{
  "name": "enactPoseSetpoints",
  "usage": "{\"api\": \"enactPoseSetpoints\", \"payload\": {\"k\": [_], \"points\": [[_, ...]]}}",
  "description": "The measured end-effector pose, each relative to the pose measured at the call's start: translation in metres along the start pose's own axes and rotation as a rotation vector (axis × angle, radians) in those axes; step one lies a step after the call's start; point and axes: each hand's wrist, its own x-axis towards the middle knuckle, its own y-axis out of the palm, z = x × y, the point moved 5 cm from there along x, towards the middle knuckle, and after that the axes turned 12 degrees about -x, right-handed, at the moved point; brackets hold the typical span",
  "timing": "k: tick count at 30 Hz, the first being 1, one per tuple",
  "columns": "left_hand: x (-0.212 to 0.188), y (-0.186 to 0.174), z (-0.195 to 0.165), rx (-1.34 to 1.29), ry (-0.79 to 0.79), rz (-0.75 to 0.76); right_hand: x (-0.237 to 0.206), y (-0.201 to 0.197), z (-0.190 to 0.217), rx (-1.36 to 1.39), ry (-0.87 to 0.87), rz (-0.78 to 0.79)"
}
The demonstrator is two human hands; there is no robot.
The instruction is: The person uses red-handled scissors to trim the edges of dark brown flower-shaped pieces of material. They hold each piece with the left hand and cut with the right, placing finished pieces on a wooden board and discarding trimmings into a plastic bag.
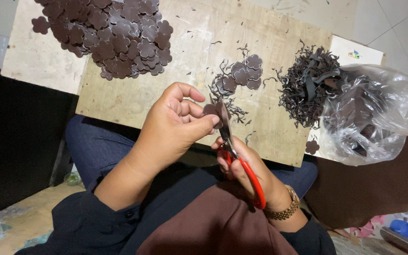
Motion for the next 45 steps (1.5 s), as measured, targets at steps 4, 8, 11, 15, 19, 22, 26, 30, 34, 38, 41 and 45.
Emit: {"api": "enactPoseSetpoints", "payload": {"k": [4,8,11,15,19,22,26,30,34,38,41,45], "points": [[0.0,-0.001,0.001,0.021,0.008,-0.005,0.0,-0.001,-0.005,0.015,-0.002,-0.018],[0.001,0.0,0.003,0.001,-0.008,0.019,0.001,-0.001,-0.003,-0.026,-0.038,-0.031],[0.001,0.0,0.006,0.019,-0.06,0.033,0.001,0.0,0.0,-0.032,-0.056,-0.021],[-0.002,0.005,0.01,-0.074,-0.124,0.098,0.002,0.003,0.005,0.011,-0.105,0.036],[-0.003,0.005,0.011,-0.072,-0.128,0.104,0.0,0.003,0.003,0.071,-0.056,0.029],[-0.002,0.006,0.011,-0.092,-0.124,0.098,0.0,0.002,0.001,0.067,-0.019,0.013],[-0.002,0.006,0.011,-0.109,-0.12,0.087,0.0,0.002,0.0,0.07,0.01,-0.001],[-0.002,0.007,0.013,-0.122,-0.115,0.099,0.0,0.002,0.003,0.065,-0.019,0.004],[-0.004,0.009,0.02,-0.127,-0.196,0.134,0.001,0.004,0.005,0.071,-0.076,0.012],[-0.004,0.009,0.019,-0.067,-0.119,0.132,-0.001,0.002,0.005,0.049,-0.071,0.012],[-0.005,0.008,0.019,-0.062,-0.113,0.109,-0.001,0.003,0.005,0.054,-0.066,0.023],[-0.004,0.011,0.023,-0.114,-0.169,0.112,-0.001,0.004,0.004,0.073,-0.098,0.037]]}}
